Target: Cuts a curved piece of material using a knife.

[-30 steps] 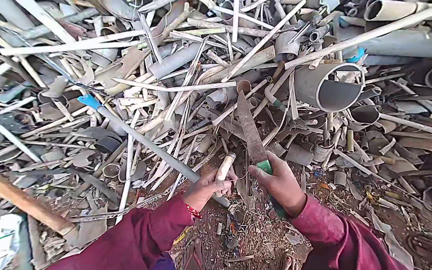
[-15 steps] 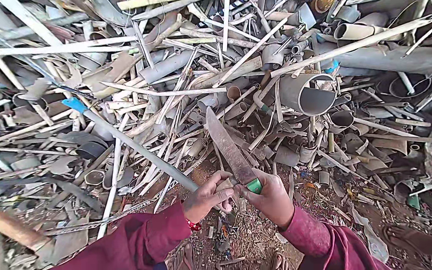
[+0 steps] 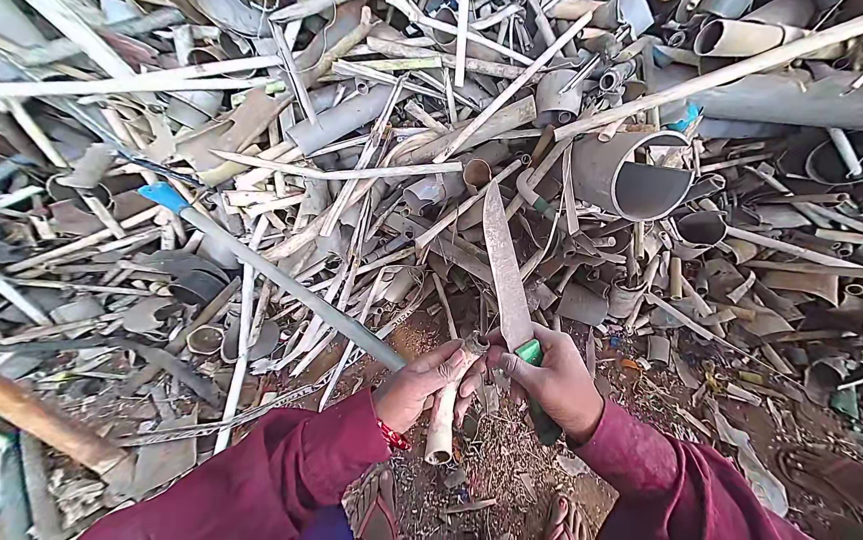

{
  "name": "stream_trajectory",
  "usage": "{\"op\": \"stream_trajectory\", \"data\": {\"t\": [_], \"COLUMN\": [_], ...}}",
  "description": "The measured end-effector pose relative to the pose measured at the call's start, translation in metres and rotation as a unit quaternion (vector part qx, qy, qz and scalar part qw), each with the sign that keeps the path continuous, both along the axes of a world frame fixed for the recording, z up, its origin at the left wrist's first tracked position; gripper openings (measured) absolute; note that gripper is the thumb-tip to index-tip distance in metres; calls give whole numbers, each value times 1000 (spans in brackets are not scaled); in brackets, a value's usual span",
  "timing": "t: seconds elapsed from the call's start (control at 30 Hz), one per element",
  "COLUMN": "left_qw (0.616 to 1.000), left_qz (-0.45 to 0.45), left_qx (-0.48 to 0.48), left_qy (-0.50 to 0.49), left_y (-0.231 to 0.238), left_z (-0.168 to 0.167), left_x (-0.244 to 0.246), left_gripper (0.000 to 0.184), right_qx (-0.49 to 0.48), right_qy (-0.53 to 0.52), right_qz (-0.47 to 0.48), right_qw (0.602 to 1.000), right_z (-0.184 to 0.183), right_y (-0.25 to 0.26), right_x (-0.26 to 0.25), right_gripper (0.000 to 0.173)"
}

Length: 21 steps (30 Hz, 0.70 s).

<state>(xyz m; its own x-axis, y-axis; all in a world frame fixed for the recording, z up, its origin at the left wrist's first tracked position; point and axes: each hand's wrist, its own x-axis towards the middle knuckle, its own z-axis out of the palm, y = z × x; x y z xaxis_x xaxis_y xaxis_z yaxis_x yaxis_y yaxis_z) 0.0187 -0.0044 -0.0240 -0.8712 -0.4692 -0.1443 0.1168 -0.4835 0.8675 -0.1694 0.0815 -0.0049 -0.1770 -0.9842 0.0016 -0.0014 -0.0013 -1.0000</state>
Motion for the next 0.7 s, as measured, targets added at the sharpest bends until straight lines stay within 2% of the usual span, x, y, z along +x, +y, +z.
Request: {"op": "stream_trajectory", "data": {"t": [0.23,0.33,0.43,0.5,0.7], "left_qw": [997,998,999,998,991], "left_qz": [2,-9,-48,-51,55], "left_qx": [-80,-65,-25,-13,-3], "left_qy": [-15,-19,1,-13,-125], "left_y": [-1,0,0,4,25], "left_z": [0,0,-3,-3,12], "left_x": [1,1,1,-2,-10], "left_gripper": [15,22,29,29,32], "right_qx": [0,-60,-170,-201,-221], "right_qy": [-16,101,283,363,401], "right_qz": [-7,-41,-101,-123,-101], "right_qw": [1000,992,939,902,883], "right_z": [-3,-11,-16,-17,-30], "right_y": [-3,-2,-2,-3,-6], "right_x": [1,3,6,9,11], "right_gripper": [20,21,21,18,23]}}
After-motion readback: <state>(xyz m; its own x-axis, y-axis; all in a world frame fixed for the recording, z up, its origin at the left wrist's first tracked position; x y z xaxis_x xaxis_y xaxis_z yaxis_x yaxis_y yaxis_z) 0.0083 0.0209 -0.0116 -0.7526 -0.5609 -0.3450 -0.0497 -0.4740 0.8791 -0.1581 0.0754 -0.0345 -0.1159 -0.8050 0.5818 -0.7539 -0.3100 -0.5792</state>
